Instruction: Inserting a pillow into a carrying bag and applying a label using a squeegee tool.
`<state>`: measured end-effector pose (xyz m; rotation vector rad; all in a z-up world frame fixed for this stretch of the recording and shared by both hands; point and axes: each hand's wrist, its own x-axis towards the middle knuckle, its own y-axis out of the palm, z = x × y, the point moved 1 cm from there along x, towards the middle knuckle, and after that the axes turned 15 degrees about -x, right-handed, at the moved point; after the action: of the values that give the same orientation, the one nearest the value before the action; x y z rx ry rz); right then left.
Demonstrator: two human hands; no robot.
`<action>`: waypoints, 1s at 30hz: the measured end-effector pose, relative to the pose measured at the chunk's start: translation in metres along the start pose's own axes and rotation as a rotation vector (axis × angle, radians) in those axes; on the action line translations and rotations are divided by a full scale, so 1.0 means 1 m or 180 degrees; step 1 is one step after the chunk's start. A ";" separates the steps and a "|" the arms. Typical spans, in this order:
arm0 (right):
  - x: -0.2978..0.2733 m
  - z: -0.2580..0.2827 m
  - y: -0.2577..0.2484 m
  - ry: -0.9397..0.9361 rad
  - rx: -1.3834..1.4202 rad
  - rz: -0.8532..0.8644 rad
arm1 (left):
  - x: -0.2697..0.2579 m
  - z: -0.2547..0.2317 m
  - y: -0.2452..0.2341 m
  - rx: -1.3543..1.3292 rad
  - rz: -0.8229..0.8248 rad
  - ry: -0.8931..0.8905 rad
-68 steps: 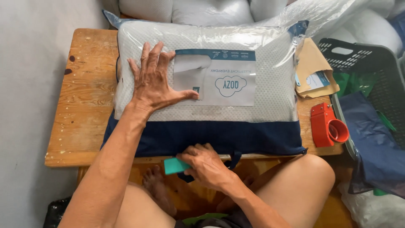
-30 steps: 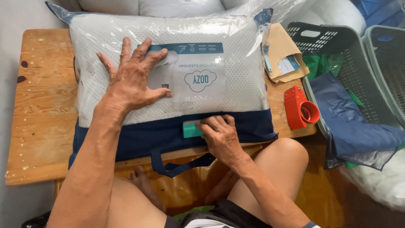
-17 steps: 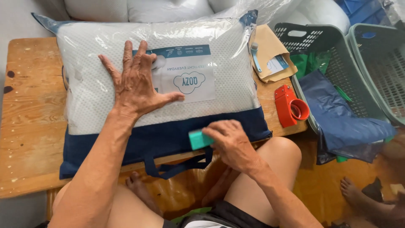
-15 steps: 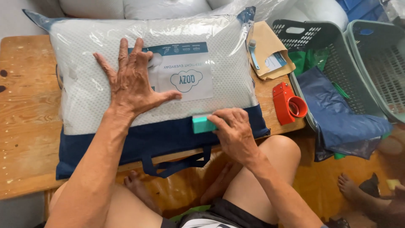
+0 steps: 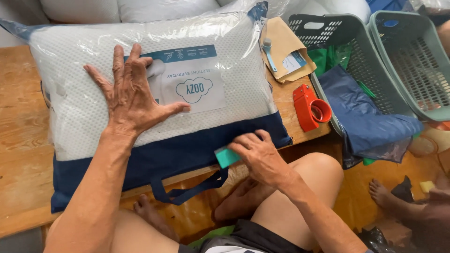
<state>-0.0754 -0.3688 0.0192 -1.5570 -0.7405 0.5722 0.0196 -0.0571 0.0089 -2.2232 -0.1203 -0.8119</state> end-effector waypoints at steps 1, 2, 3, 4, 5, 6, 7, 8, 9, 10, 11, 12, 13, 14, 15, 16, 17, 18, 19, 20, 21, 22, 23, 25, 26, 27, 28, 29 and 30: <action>0.004 0.000 -0.011 0.0181 -0.0096 -0.0621 | -0.002 0.004 0.002 0.0044 -0.0020 0.0022; 0.009 -0.001 -0.023 0.0353 -0.0198 -0.1246 | -0.003 0.008 0.004 0.0090 -0.0045 0.0047; 0.011 -0.009 -0.015 0.0363 -0.0208 -0.1239 | -0.003 0.008 0.005 0.0076 -0.0044 0.0052; 0.015 -0.017 -0.007 0.0410 -0.0337 -0.1364 | -0.003 0.009 0.005 0.0043 -0.0046 0.0042; 0.018 -0.025 0.001 0.0457 -0.0466 -0.1488 | -0.003 0.010 0.004 0.0010 -0.0048 0.0032; 0.016 -0.027 0.004 0.0468 -0.0475 -0.1490 | -0.002 0.005 0.004 0.0002 -0.0046 0.0044; 0.015 -0.028 0.008 0.0402 -0.0515 -0.1350 | -0.001 0.001 0.003 -0.0050 -0.0055 0.0041; 0.013 -0.029 0.013 0.0321 -0.0549 -0.1202 | -0.003 -0.003 0.002 -0.0102 -0.0069 0.0020; 0.008 -0.030 0.016 0.0317 -0.0552 -0.1194 | -0.001 -0.001 0.003 -0.0107 -0.0072 0.0013; 0.003 -0.029 0.020 0.0286 -0.0545 -0.0891 | -0.001 0.001 0.003 -0.0124 -0.0071 0.0042; -0.003 -0.028 0.023 0.0254 -0.0537 -0.0588 | -0.001 0.003 0.004 -0.0141 -0.0070 0.0071; -0.011 -0.032 0.028 0.0271 -0.0546 -0.0590 | -0.001 0.002 0.003 -0.0151 -0.0066 0.0087; -0.019 -0.036 0.032 0.0391 -0.0301 -0.0356 | 0.000 0.000 0.003 -0.0140 -0.0044 0.0039; -0.027 -0.039 0.036 0.0508 -0.0056 -0.0127 | 0.000 -0.002 0.002 -0.0125 -0.0025 -0.0007; -0.035 -0.040 0.034 0.0524 -0.0064 -0.0134 | -0.001 -0.001 0.002 -0.0131 -0.0024 0.0010; -0.043 -0.040 0.032 0.0533 -0.0151 0.0170 | -0.001 -0.001 0.002 -0.0121 -0.0044 0.0048; -0.050 -0.040 0.030 0.0542 -0.0235 0.0475 | -0.001 0.000 0.001 -0.0111 -0.0064 0.0086; -0.050 -0.033 0.018 0.0564 -0.0249 0.0469 | -0.001 -0.001 0.001 -0.0124 -0.0067 0.0110; -0.049 -0.027 0.006 0.0791 0.0151 0.0274 | -0.001 -0.001 0.001 -0.0123 -0.0043 0.0076; -0.049 -0.021 -0.006 0.0995 0.0551 0.0085 | -0.003 -0.002 0.000 -0.0119 -0.0028 0.0023; -0.039 -0.016 -0.005 0.0996 0.0534 0.0085 | -0.002 -0.002 -0.001 -0.0129 -0.0041 0.0028; -0.031 -0.011 -0.005 0.1410 0.1005 -0.0616 | -0.002 -0.002 -0.001 -0.0105 -0.0017 0.0035; -0.023 -0.007 -0.003 0.1815 0.1467 -0.1330 | -0.002 -0.002 -0.001 -0.0080 0.0005 0.0042; -0.007 -0.005 0.021 0.2342 0.1327 -0.1613 | -0.004 0.000 -0.001 -0.0081 0.0035 0.0085; 0.004 -0.007 0.033 0.2800 0.1168 -0.1907 | -0.002 0.002 -0.002 -0.0050 0.0009 0.0109; 0.007 -0.009 0.043 0.2826 0.1154 -0.1927 | -0.002 0.001 0.000 -0.0064 0.0016 0.0140; 0.011 -0.011 0.053 0.2895 0.0838 -0.1885 | -0.002 0.001 0.000 -0.0079 0.0027 0.0152; 0.016 -0.013 0.063 0.2960 0.0522 -0.1840 | -0.004 0.001 0.001 -0.0095 0.0038 0.0165; 0.014 -0.014 0.066 0.2964 0.0526 -0.1831 | -0.003 0.001 0.001 -0.0096 0.0046 0.0159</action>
<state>-0.0471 -0.3707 -0.0433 -1.1829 -0.3590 -0.4966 0.0182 -0.0565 0.0066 -2.2277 -0.0681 -0.8660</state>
